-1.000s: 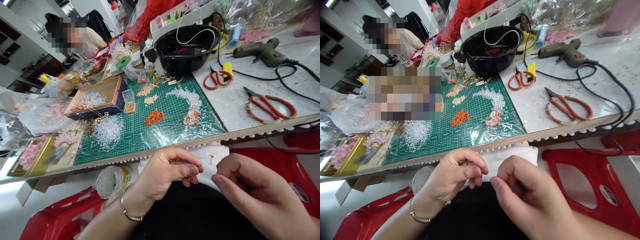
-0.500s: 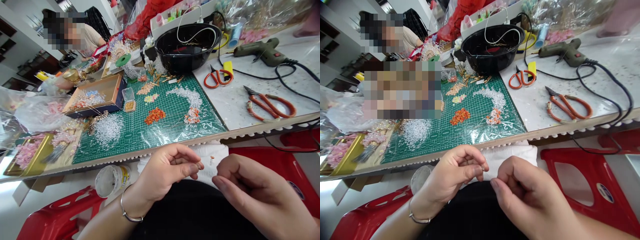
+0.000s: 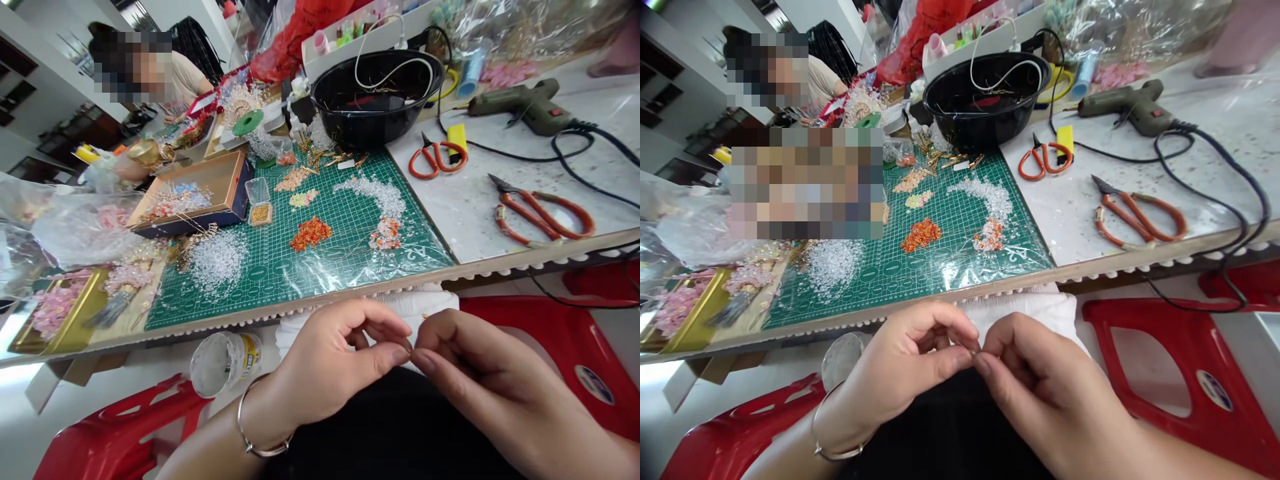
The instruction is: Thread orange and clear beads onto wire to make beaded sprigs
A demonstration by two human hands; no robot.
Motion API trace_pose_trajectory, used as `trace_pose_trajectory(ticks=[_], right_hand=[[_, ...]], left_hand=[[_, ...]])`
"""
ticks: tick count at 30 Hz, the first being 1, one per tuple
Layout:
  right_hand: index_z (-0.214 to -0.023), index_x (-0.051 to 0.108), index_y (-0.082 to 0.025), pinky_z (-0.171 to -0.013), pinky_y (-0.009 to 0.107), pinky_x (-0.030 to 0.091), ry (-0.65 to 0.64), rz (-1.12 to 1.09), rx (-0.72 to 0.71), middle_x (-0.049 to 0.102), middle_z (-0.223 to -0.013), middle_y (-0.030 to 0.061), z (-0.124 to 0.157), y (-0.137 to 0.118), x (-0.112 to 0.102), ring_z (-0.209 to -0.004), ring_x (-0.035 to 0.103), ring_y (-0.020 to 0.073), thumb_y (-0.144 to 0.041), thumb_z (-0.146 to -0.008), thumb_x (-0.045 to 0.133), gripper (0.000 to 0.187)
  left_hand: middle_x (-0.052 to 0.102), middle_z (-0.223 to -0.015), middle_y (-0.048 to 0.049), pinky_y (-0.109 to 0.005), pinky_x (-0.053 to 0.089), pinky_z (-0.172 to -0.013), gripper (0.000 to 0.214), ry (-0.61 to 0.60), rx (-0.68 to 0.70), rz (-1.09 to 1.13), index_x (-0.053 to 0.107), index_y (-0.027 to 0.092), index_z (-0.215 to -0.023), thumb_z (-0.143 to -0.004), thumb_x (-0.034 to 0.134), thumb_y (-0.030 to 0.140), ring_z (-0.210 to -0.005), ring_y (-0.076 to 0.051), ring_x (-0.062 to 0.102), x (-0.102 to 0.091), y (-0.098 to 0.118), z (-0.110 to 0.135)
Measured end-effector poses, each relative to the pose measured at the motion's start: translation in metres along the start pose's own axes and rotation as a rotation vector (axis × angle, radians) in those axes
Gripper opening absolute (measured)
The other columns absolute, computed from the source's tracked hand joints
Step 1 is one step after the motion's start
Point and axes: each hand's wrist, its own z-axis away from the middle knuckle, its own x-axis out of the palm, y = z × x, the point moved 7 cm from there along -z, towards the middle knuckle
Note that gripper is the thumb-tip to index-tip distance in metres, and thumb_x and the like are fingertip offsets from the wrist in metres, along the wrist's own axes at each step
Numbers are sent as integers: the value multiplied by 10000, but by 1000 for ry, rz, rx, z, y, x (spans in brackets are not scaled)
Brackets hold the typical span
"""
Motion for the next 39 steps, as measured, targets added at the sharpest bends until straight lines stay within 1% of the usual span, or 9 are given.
trace_pose_trajectory(ticks=[5,10,15,19,24,28,32,36,39], right_hand=[[-854,670,-236,-433,221,415,-117,-48,112,656,-640,14,-5,10,6,-517,543,141,-459,-945,538,274],[-760,626,-245,-389,182,368,-70,-113,122,478,-525,-57,-5,12,-1,-436,408,101,-419,-926,561,249],[-741,572,-262,-411,171,408,34,-56,42,493,-603,-51,-2,11,-8,-470,447,103,-268,-883,537,147],[-726,571,-255,-404,190,394,7,-66,76,499,-613,-40,-4,14,-5,-475,439,111,-286,-867,538,148],[-685,499,-237,-432,197,339,-106,-165,164,408,-565,-60,-5,19,2,-495,358,107,-388,-926,529,286],[-686,513,-231,-432,189,336,-121,-178,179,405,-561,-64,-5,21,1,-497,356,104,-399,-911,569,285],[-689,545,-247,-401,187,353,16,-136,100,430,-556,-58,-4,19,-10,-465,387,105,-386,-938,559,285],[-710,555,-264,-371,199,369,123,-101,13,437,-534,-61,-1,11,-19,-426,403,112,-345,-945,560,248],[-711,555,-267,-349,210,355,117,-30,-48,435,-518,-60,-1,2,-18,-401,399,113,-293,-929,569,220]], left_hand=[[722,-747,0,-248,443,-688,104,31,313,-522,708,181,-833,-915,680,239,-665,-109,596,-3,27,1],[749,-829,9,-234,479,-708,130,-235,336,-593,719,215,-898,-921,684,338,-734,-119,657,-15,40,-29],[751,-868,-22,-292,462,-647,226,339,175,-1111,723,225,-964,-981,504,278,-694,-154,641,-98,48,-121],[701,-707,-64,-350,475,-682,235,366,108,-1230,720,187,-739,-913,574,249,-688,-219,628,-119,30,-183],[700,-757,-113,-429,507,-782,254,373,128,-1238,691,171,-657,-889,593,204,-823,-297,657,-113,21,-207],[736,-905,-105,-399,527,-838,204,365,167,-1142,708,176,-766,-899,558,139,-951,-277,667,-107,32,-194],[750,-989,-54,-250,554,-671,219,286,224,-898,667,196,-1027,-1006,453,237,-817,-145,710,-80,42,-139],[752,-853,-38,-197,550,-577,56,-58,28,7,697,174,-888,-895,683,229,-724,-130,724,-26,16,-65],[759,-814,-35,-195,578,-653,54,-60,-134,271,730,158,-846,-841,761,202,-715,-119,734,-2,-5,-26]])
